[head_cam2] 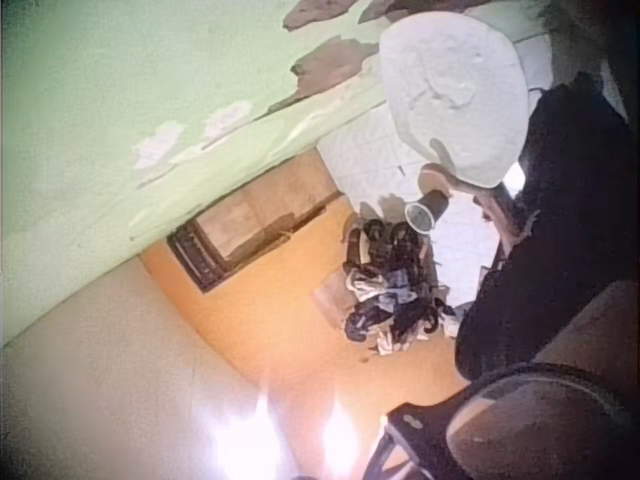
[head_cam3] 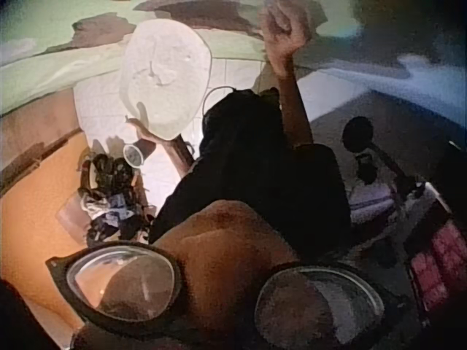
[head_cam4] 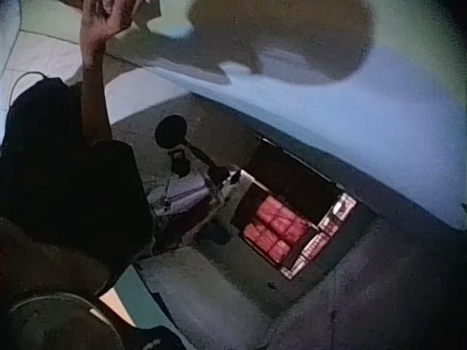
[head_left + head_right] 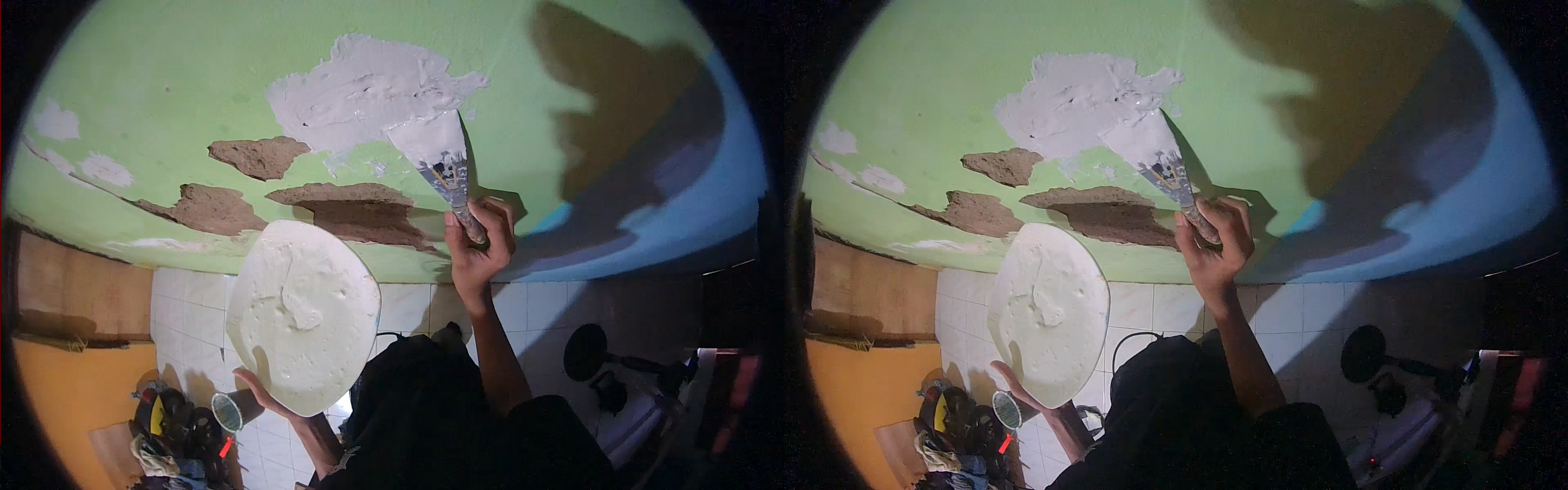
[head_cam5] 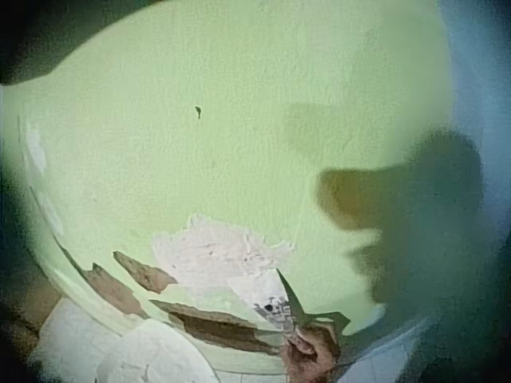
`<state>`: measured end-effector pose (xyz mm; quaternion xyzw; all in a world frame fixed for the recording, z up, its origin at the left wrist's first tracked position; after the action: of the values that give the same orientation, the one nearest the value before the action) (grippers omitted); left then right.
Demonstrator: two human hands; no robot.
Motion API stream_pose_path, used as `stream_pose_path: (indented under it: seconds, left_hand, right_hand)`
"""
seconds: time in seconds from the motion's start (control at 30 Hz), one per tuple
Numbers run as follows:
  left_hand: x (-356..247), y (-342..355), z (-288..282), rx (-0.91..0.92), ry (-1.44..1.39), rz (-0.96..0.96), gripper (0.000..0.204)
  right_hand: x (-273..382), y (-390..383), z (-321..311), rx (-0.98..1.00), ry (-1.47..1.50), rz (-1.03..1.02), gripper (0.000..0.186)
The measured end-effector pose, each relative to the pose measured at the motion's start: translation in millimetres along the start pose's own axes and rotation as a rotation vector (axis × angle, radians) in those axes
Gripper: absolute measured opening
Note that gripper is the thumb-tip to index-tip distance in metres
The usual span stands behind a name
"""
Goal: Applying putty to fill and repair damaged areas on a wall using a putty knife.
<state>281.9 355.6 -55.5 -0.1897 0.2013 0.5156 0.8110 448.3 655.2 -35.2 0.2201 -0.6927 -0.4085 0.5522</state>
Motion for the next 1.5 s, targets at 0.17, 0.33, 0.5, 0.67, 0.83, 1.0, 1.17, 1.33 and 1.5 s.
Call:
stream_pose_path:
  seconds: [0.17,0.33,0.5,0.67,0.83,1.0,1.17,1.33,1.5]
  left_hand:
    - [0.4,2.4,-5.5,0.005,0.008,0.003,0.079]
    - [-0.8,3.4,-6.8,-0.025,-0.001,0.001,0.077]
    - [-1.4,3.0,-4.8,-0.004,0.032,0.003,0.077]
    - [-2.7,7.0,-10.6,-0.034,0.056,0.023,0.077]
    - [1.8,2.6,3.8,0.007,-0.061,-0.040,0.076]
    - [0.1,3.5,0.3,0.012,0.008,-0.008,0.077]
    - [1.5,3.2,4.0,0.019,-0.023,-0.005,0.078]
    - [-3.2,6.0,-5.4,0.052,0.034,0.012,0.076]
    - [-5.1,9.0,-11.1,0.032,0.031,0.016,0.076]
  right_hand:
    - [7.0,6.5,2.7,-0.001,0.006,0.000,0.038]
    - [11.5,7.3,2.3,0.009,0.014,-0.007,0.038]
    - [13.7,3.1,1.2,0.009,-0.002,0.011,0.037]
    - [24.2,-1.0,-3.4,0.074,0.049,-0.012,0.035]
    - [34.9,-6.8,-4.8,0.250,0.320,0.199,0.032]
    - [32.4,2.7,4.5,0.289,0.861,0.468,0.036]
    - [8.4,13.5,8.3,0.530,1.110,0.751,0.051]
    - [-9.0,8.0,16.0,0.772,1.348,0.736,0.054]
    - [-8.7,10.5,23.2,0.728,1.404,0.889,0.056]
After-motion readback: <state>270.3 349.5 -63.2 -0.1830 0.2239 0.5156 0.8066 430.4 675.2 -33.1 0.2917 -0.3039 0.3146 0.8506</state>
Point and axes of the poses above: each hand's wrist, its own y-axis towards the middle knuckle, its own z-axis out of the palm, x = y × z, the point moved 3 cm from there along y, towards the middle knuckle, and after that the axes turned 15 degrees about -y, right-handed, at the moved point
